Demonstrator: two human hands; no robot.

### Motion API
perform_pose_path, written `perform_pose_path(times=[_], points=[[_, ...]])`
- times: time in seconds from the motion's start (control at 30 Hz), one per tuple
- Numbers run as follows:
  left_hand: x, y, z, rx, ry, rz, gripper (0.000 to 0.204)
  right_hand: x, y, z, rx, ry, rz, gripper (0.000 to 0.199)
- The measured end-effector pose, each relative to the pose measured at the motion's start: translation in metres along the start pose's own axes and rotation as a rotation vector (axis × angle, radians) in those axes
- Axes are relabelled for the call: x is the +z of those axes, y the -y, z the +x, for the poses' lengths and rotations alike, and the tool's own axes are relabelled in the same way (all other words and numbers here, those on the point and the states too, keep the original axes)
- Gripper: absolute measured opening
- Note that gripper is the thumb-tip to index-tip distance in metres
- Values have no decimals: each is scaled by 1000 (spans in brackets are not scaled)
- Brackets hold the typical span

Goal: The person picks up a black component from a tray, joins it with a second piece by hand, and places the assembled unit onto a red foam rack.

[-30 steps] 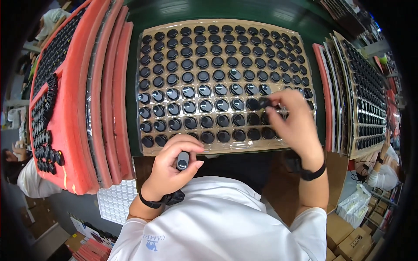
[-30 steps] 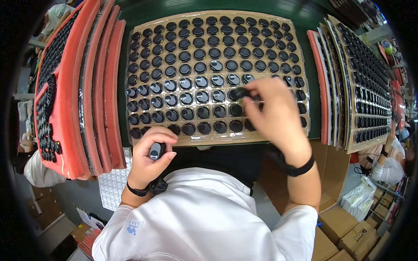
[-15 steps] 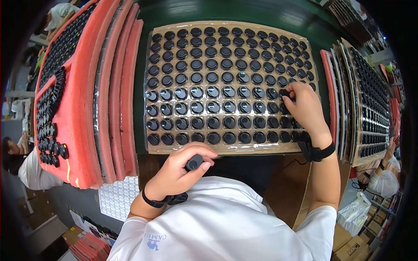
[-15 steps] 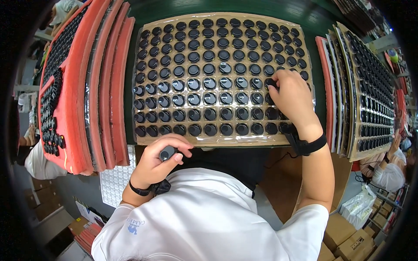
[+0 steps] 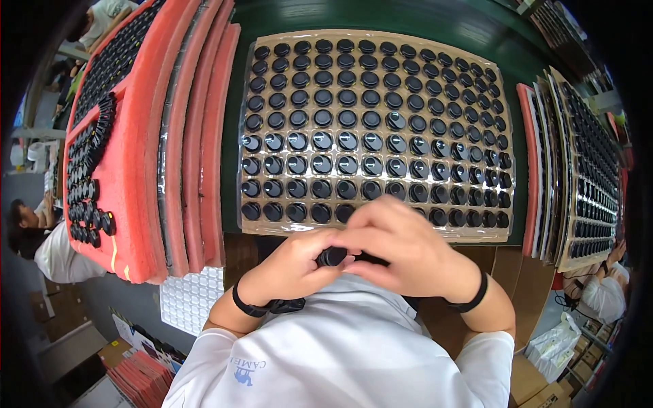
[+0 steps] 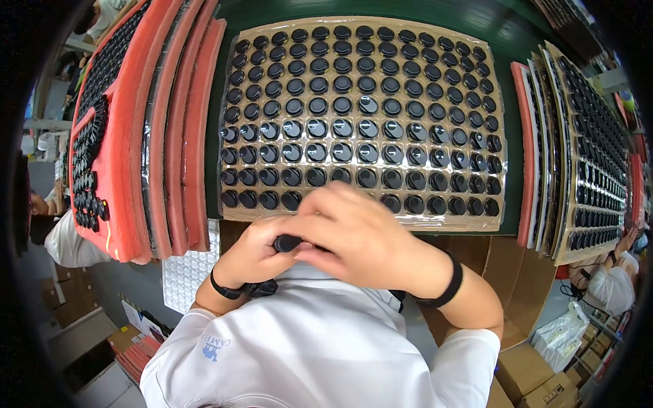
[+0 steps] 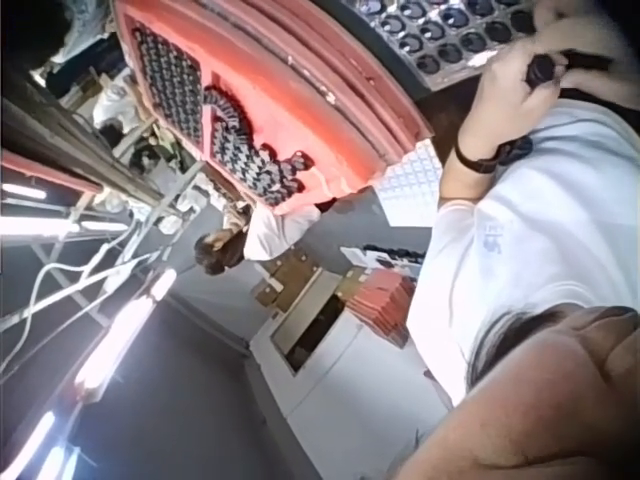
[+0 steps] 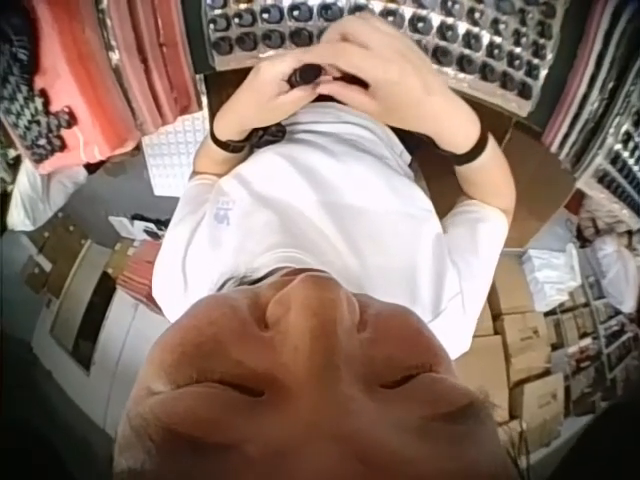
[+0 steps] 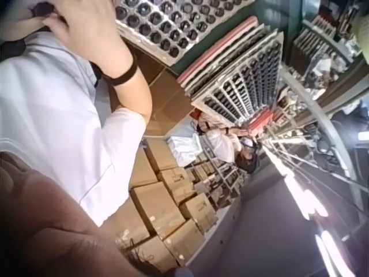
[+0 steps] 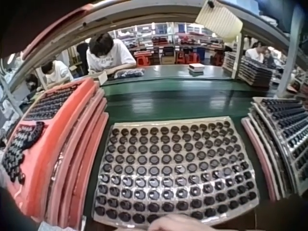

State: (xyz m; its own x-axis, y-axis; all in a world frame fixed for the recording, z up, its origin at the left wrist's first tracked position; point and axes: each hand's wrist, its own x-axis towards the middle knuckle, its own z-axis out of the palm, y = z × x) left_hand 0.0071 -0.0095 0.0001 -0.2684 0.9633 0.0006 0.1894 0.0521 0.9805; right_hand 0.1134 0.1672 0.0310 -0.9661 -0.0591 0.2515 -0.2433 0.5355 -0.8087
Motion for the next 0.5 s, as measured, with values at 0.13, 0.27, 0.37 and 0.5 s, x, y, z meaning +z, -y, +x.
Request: perform_pose_path(times=[0.13,0.27,0.37,0.5], points=[[0,0,-2,27,-1,85,13,3,-1,0,-63,26,-47,29],[-5,0,-10,-95,23,60,10,-19,-10,-5,-35,-121,-32,27],[-7,-1,-12,-155,0,-7,8,-53,-22,-20,161,-198,-414,24],[-8,2,-15,-129,-28,11,7,-89,-52,-42,382,-296,-759,18]])
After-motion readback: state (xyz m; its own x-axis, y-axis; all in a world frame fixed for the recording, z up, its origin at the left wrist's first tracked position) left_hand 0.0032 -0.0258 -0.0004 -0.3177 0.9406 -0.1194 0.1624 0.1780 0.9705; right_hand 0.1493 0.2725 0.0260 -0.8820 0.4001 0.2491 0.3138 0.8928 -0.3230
